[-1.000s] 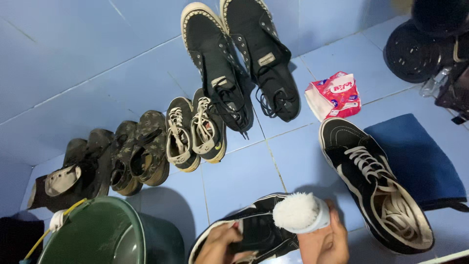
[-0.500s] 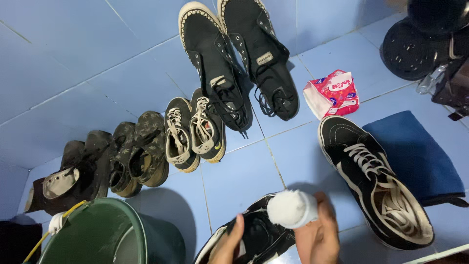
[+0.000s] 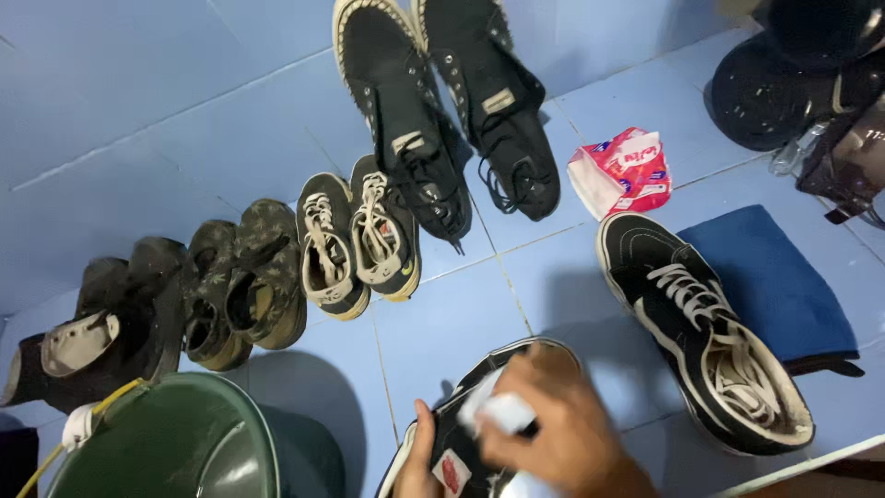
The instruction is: The person cleans a black sneaker using a white brush and water from a green bucket.
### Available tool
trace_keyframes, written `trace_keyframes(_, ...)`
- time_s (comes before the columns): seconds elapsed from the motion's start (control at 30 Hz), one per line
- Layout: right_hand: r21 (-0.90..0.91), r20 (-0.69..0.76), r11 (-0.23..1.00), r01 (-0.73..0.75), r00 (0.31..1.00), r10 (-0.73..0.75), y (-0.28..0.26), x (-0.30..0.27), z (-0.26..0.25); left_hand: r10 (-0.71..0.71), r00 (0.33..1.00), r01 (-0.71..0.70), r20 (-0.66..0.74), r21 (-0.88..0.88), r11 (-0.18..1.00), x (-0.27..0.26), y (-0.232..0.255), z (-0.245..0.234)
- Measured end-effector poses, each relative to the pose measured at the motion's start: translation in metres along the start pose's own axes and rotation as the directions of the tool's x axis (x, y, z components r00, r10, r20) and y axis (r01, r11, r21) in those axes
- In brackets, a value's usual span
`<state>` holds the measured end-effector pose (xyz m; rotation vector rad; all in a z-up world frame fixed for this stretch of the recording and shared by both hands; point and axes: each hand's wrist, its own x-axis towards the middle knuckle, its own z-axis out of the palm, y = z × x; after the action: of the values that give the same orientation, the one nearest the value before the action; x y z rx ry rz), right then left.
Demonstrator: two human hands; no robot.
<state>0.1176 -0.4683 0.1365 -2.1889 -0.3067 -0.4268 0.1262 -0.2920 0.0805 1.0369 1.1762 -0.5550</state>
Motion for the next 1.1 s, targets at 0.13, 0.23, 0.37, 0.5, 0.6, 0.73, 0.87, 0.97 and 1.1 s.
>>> trace_keyframes(0.13,0.283,0.171,0.944,-0.168,0.978,0.123,-0.006,0.006,-0.004,-0.154,0.971,0.160,0.185,-0.019,0.987,0.096,-0.022,-0.033)
trace_keyframes(0.23,0.038,-0.079,0.999,0.022,0.997,-0.019,0.021,0.018,0.008,0.005,0.999,-0.020,-0.054,-0.285,0.958,-0.030,0.004,0.022)
trace_keyframes(0.37,0.268,0.001,0.926,0.266,0.961,-0.277,-0.004,0.009,0.019,0.511,0.229,0.417,0.828,-0.558,0.717,0.009,-0.024,0.025)
trace_keyframes(0.5,0.278,-0.038,0.959,0.053,0.998,-0.044,0.002,0.020,0.025,-0.019,0.975,0.092,0.222,-0.323,0.942,0.026,-0.018,0.004)
trace_keyframes(0.6,0.288,-0.044,0.941,0.177,0.984,-0.171,-0.017,0.018,0.020,-0.070,0.865,0.265,0.497,-0.335,0.904,0.021,-0.015,-0.003)
trace_keyframes(0.73,0.004,-0.108,0.991,0.132,0.985,-0.131,0.017,0.029,0.008,-0.025,0.993,0.088,0.117,-0.574,0.814,-0.094,0.034,0.048)
trace_keyframes(0.87,0.150,-0.025,0.917,0.369,0.929,-0.370,-0.009,0.015,0.015,-0.067,0.972,0.166,0.226,-0.457,0.874,0.000,-0.002,0.013)
trace_keyframes(0.97,0.307,0.133,0.950,0.062,0.985,-0.107,0.017,0.013,0.010,-0.147,0.919,0.259,0.365,-0.280,0.924,0.040,-0.023,-0.009)
trace_keyframes(1.1,0.200,0.025,0.971,0.135,0.989,-0.143,0.057,-0.021,0.042,-0.054,0.837,0.315,0.544,-0.399,0.861,0.034,-0.025,0.001)
